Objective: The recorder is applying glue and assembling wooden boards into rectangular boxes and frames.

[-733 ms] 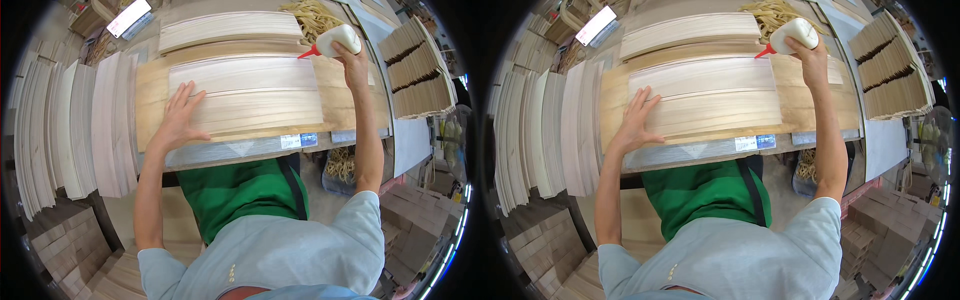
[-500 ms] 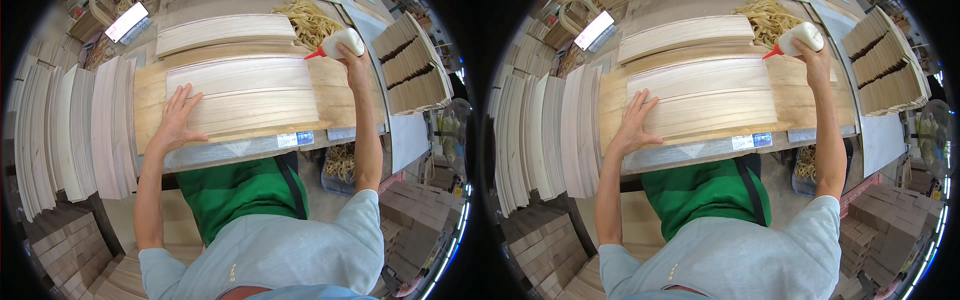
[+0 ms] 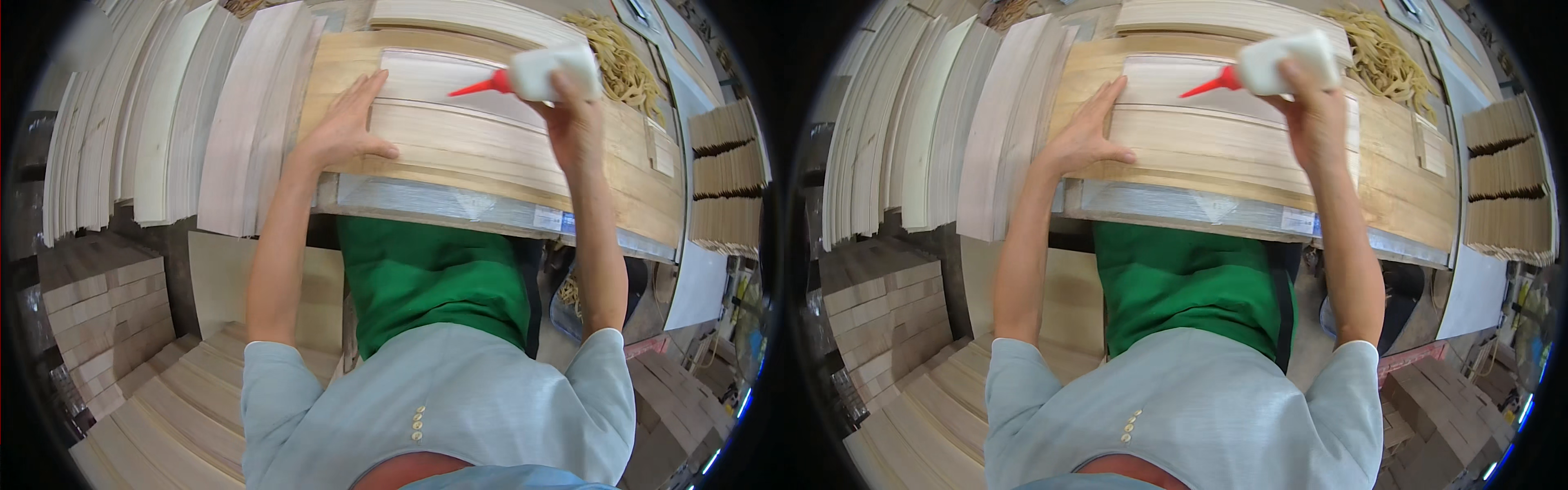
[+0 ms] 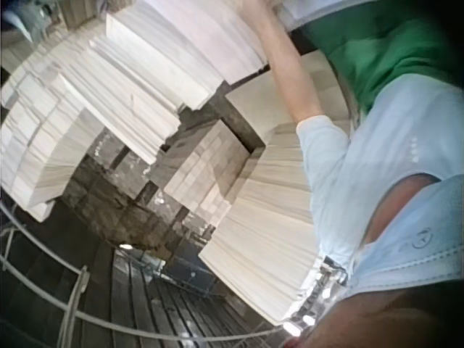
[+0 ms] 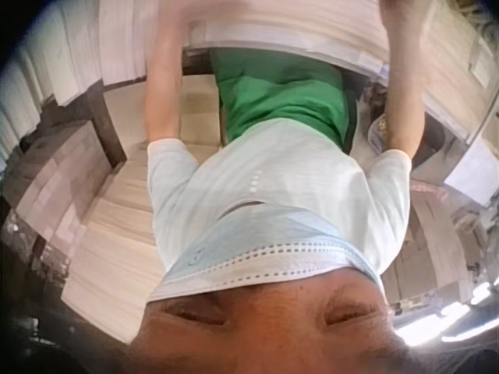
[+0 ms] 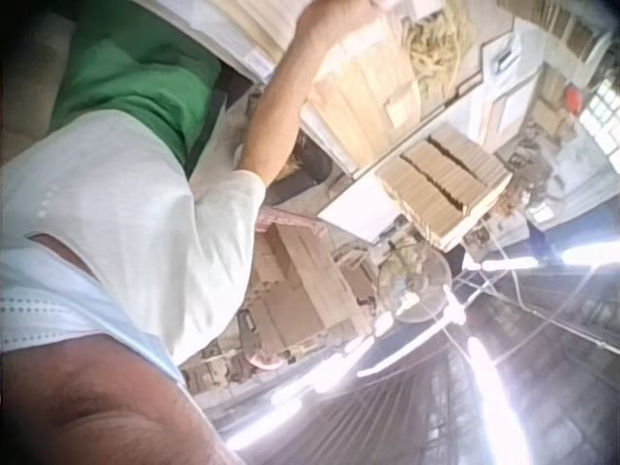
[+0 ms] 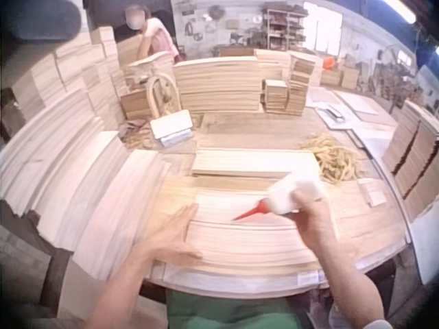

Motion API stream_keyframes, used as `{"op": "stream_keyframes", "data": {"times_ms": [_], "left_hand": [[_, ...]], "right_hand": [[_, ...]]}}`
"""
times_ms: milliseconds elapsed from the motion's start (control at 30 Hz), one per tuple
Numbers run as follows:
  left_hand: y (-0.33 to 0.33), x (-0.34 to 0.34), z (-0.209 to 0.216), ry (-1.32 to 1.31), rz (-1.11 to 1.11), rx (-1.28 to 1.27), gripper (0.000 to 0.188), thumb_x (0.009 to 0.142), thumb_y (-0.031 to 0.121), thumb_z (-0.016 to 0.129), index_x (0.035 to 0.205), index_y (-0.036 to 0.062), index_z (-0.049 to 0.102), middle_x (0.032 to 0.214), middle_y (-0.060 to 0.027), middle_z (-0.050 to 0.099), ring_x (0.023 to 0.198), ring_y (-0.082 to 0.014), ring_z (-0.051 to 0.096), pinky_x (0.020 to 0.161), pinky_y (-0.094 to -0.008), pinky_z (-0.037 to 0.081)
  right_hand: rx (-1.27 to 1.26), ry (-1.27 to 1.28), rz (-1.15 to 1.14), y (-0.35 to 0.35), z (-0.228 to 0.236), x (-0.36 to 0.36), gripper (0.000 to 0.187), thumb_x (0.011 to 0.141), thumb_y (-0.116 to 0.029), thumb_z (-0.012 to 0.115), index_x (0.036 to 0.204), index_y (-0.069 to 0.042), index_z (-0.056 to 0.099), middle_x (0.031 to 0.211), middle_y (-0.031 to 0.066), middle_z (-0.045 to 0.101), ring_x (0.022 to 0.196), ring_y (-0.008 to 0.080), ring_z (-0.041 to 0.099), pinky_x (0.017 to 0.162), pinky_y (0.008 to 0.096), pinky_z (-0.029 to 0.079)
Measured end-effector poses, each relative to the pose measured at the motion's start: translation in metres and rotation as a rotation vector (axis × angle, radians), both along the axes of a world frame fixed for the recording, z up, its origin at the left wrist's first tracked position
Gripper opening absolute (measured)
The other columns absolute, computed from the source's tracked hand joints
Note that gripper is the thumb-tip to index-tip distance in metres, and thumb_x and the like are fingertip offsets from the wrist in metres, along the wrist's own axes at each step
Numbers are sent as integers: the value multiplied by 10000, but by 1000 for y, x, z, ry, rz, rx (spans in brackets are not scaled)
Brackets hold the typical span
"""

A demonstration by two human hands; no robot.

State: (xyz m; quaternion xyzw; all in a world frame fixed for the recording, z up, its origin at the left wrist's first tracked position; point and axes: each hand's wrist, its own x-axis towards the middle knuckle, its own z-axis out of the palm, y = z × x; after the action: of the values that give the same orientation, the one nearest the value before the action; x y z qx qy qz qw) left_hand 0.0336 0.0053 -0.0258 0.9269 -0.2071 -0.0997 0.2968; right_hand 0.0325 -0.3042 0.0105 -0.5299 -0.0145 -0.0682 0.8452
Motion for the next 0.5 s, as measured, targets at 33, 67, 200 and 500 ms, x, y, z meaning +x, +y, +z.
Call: {"op": "stream_keyframes", "data": {"times_ms": [33,67,200,500], "left_hand": [[1,-3,1,18,28,0,1157,540,330,838,1465,64,195,1510,-169,224,1415,-304,152,1153,-401,163],[1,-3,0,17,32,4,1157,540,330,838,1465,64,195,1510,-169,224,1415,-304,152,1153,-401,163],[2,-3,-5,7,48,-35,1187,524,324,844,1464,46,174,1503,-171,232,1407,-300,174,1154,-402,167],[3,-2,-9,17,60,-48,1195,519,303,854,1462,38,169,1494,-170,248,1400,-297,192,1154,-396,170]], "right_hand": [[-22,3,49,22,-5,4,395,816,-147,698,1137,10,531,1042,112,618,975,229,626,806,415,578],[-22,9,62,41,-9,7,383,808,-139,708,1122,4,541,1032,107,622,954,220,633,782,384,577],[-28,-31,65,86,-13,18,422,787,-119,729,1132,2,518,1039,109,614,956,212,628,791,357,573],[-100,-27,116,104,-24,20,526,776,-128,743,1187,18,449,1082,120,587,989,223,613,806,363,566]]}}
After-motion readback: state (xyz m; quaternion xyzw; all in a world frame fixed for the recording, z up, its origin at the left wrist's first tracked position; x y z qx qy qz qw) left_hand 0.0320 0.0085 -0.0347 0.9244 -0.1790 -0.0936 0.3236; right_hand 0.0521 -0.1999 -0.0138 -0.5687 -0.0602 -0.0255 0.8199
